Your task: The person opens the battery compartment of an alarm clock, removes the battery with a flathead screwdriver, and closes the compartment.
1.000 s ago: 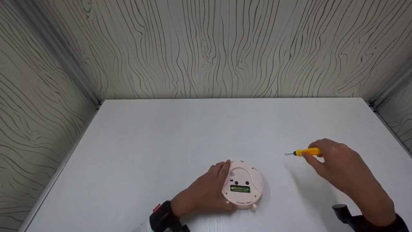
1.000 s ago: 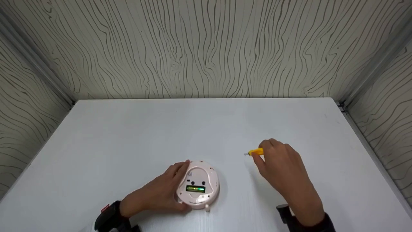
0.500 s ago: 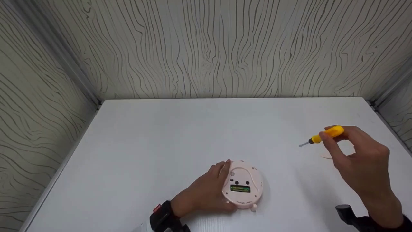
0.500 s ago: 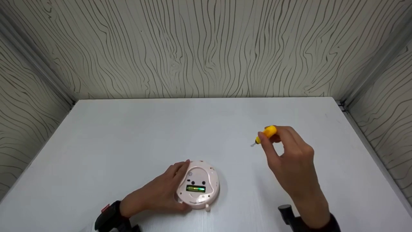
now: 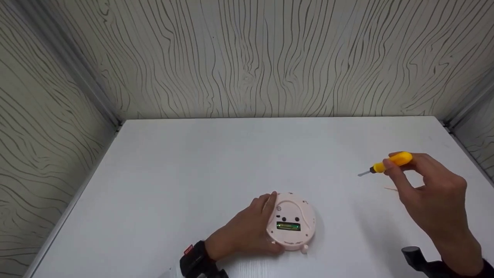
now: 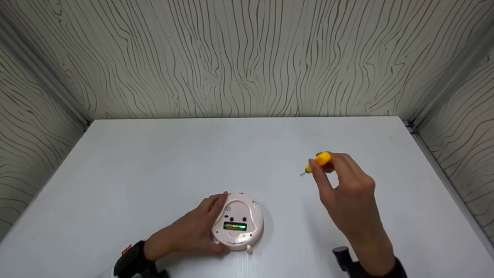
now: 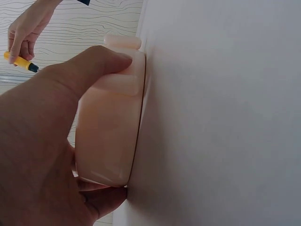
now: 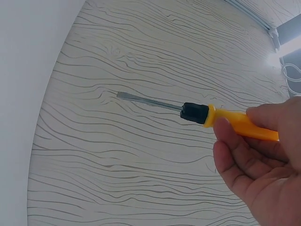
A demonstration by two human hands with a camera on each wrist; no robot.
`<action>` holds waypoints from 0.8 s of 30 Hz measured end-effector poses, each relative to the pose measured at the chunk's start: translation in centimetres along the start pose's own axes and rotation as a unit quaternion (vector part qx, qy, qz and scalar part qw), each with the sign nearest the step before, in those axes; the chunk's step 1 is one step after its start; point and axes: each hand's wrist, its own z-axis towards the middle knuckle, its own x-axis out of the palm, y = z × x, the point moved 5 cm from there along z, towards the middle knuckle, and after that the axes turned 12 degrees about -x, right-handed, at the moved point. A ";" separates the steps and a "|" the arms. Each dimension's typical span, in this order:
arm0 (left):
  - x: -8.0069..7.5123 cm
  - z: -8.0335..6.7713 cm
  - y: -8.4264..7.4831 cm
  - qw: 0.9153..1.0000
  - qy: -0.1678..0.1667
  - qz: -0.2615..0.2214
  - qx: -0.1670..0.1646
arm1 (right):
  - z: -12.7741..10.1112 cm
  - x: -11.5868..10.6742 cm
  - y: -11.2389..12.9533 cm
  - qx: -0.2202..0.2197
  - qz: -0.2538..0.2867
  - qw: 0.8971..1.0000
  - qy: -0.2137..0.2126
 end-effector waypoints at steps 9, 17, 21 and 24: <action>-0.1 -0.2 -0.2 1.000 0.006 -0.001 -0.016 | 0.0 0.5 1.4 -0.026 0.034 0.999 0.002; -0.2 -0.1 -0.2 1.000 0.006 -0.007 -0.021 | 0.0 0.8 2.2 -0.043 0.039 0.998 0.000; -0.1 -0.1 -0.1 1.000 0.003 -0.010 -0.019 | -0.1 1.2 2.8 -0.050 0.051 0.997 0.006; -0.1 -0.1 -0.1 1.000 -0.007 -0.002 -0.013 | -0.1 1.6 3.4 -0.053 0.063 0.996 0.019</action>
